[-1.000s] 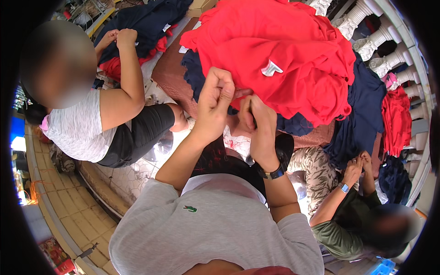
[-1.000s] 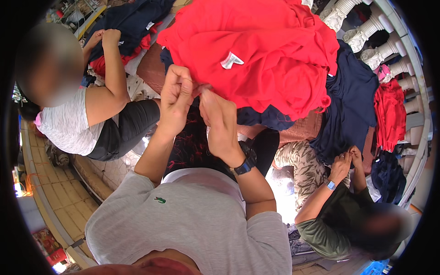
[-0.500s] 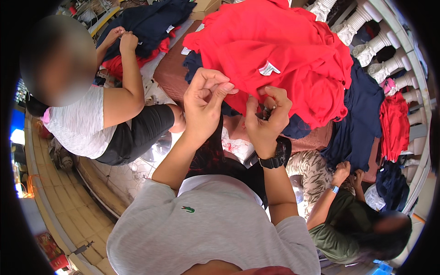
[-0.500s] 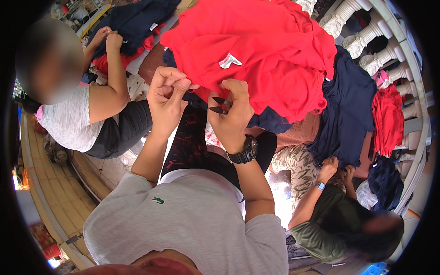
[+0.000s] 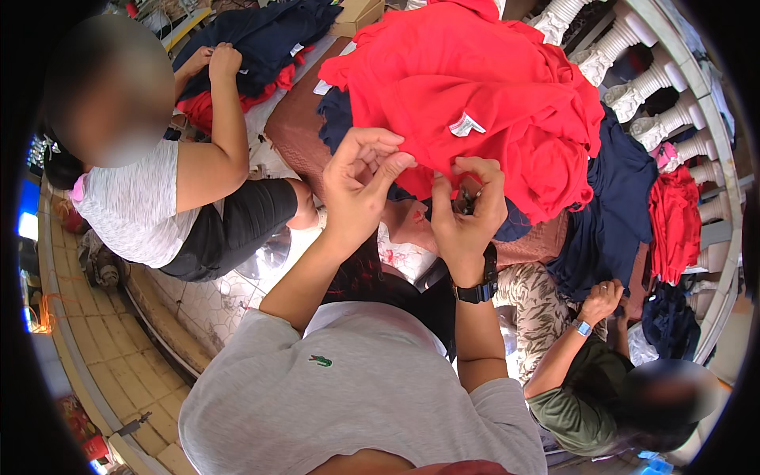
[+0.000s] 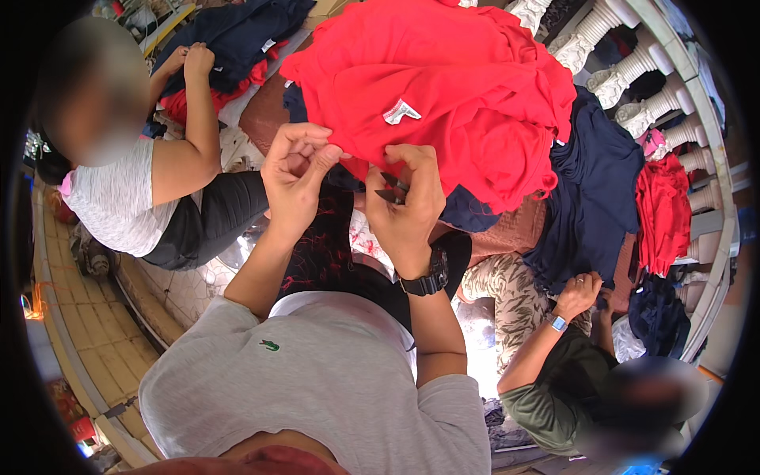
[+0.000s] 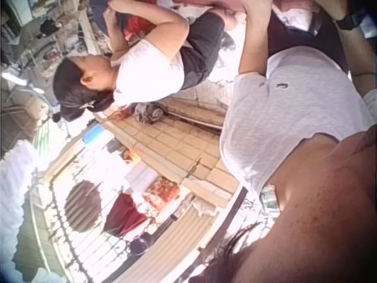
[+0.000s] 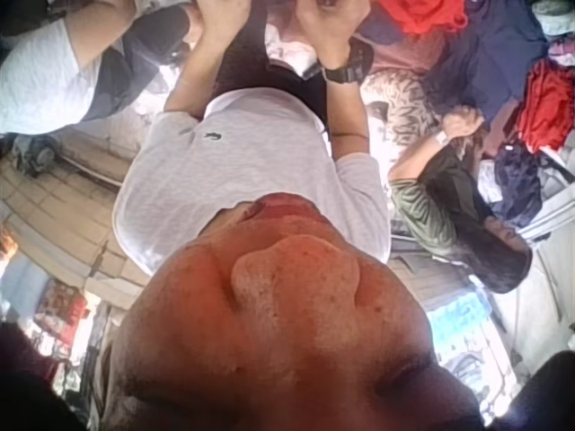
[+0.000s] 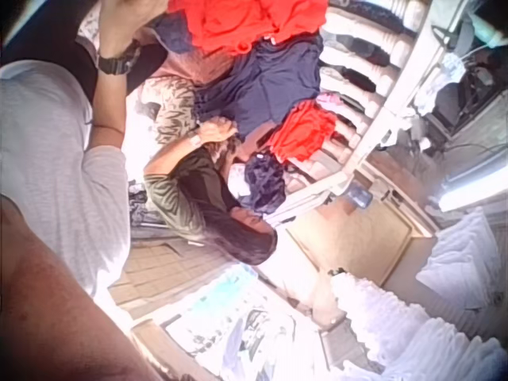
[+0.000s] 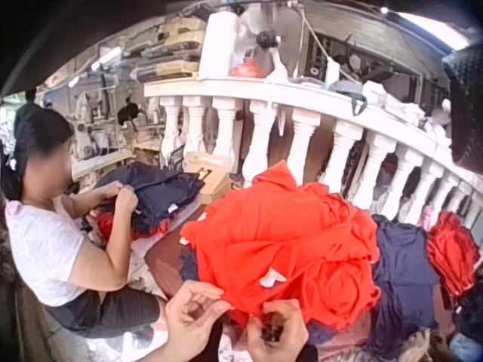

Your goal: The person trims loose threads and tags from a red t-shirt using small scissors. They repeatedly adjust the garment, cut threads, and inspect the fabric while seated on the floor.

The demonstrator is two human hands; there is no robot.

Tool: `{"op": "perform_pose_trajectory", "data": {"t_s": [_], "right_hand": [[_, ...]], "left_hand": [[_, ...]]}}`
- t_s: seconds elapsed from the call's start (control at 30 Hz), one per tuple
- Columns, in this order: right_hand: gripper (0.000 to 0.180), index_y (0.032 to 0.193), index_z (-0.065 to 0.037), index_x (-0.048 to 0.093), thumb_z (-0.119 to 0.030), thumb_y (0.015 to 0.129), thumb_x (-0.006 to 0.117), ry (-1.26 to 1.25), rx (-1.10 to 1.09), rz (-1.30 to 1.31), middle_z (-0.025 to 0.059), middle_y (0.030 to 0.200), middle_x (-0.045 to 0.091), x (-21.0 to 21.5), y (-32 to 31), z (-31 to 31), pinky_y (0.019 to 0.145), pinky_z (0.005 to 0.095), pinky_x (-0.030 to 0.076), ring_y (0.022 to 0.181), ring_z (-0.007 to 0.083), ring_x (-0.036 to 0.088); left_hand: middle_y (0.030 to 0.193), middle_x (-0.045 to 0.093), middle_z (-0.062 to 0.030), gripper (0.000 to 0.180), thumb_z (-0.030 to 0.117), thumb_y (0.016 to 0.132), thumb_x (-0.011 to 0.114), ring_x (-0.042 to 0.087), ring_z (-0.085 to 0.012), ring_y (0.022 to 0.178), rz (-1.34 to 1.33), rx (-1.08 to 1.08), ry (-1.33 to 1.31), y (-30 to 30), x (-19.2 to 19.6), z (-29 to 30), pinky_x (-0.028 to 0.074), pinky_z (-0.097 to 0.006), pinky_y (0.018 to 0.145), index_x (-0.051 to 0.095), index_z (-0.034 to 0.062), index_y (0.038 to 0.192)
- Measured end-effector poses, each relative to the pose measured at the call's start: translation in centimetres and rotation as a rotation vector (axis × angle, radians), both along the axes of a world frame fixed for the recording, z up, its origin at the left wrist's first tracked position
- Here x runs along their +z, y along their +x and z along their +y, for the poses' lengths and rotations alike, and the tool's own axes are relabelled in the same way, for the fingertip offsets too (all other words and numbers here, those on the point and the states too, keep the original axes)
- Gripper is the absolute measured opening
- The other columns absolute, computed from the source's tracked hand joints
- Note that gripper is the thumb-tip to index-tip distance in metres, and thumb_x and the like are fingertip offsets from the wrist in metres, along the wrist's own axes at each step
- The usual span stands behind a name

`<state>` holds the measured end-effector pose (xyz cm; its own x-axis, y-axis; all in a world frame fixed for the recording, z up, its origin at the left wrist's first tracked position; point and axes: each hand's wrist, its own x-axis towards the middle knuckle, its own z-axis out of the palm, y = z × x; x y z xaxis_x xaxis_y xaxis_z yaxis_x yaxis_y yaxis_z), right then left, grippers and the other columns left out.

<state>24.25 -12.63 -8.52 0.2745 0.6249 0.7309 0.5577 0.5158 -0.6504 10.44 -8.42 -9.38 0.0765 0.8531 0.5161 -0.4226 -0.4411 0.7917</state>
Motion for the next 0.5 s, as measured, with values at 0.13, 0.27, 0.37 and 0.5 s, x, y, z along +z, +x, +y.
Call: {"op": "perform_pose_trajectory", "data": {"t_s": [0.13,0.27,0.37,0.5], "right_hand": [[0.032,0.102,-0.002,0.057,0.008,0.075,0.072,-0.042,-0.030,-0.049,0.0063,0.088,0.057,-0.7,0.0,0.1,0.047,0.0261,0.042,0.057,0.0120,0.054],[0.037,0.107,-0.003,0.056,0.005,0.076,0.075,0.002,-0.066,-0.059,0.0076,0.087,0.056,-1.5,-0.2,0.4,0.047,0.0274,0.044,0.059,0.0151,0.056],[0.041,0.110,-0.003,0.054,0.004,0.076,0.075,0.075,-0.112,-0.025,0.0095,0.090,0.057,-1.5,-0.6,0.8,0.048,0.0277,0.045,0.062,0.0167,0.059],[0.044,0.117,-0.002,0.054,0.007,0.077,0.071,-0.022,-0.069,-0.009,0.0132,0.102,0.063,-0.8,0.3,0.2,0.049,0.0285,0.047,0.066,0.0186,0.063]], "left_hand": [[0.103,0.065,-0.0057,0.025,-0.007,0.093,0.065,0.062,-0.0081,0.093,-0.029,-0.028,-0.014,0.2,0.3,0.5,0.049,-0.021,0.081,0.058,-0.0005,0.115],[0.101,0.065,-0.0033,0.023,-0.007,0.092,0.066,0.060,-0.0061,0.089,0.015,-0.001,0.004,0.5,0.6,0.5,0.048,-0.019,0.078,0.061,-0.0006,0.114],[0.100,0.064,-0.0031,0.022,-0.008,0.092,0.065,0.062,-0.0072,0.090,-0.012,-0.055,-0.044,0.5,1.1,0.0,0.049,-0.020,0.076,0.061,-0.0012,0.113],[0.098,0.064,-0.0058,0.021,-0.011,0.091,0.063,0.065,-0.0108,0.088,0.040,-0.021,0.060,1.1,2.9,1.5,0.052,-0.021,0.076,0.060,-0.0031,0.110]]}}
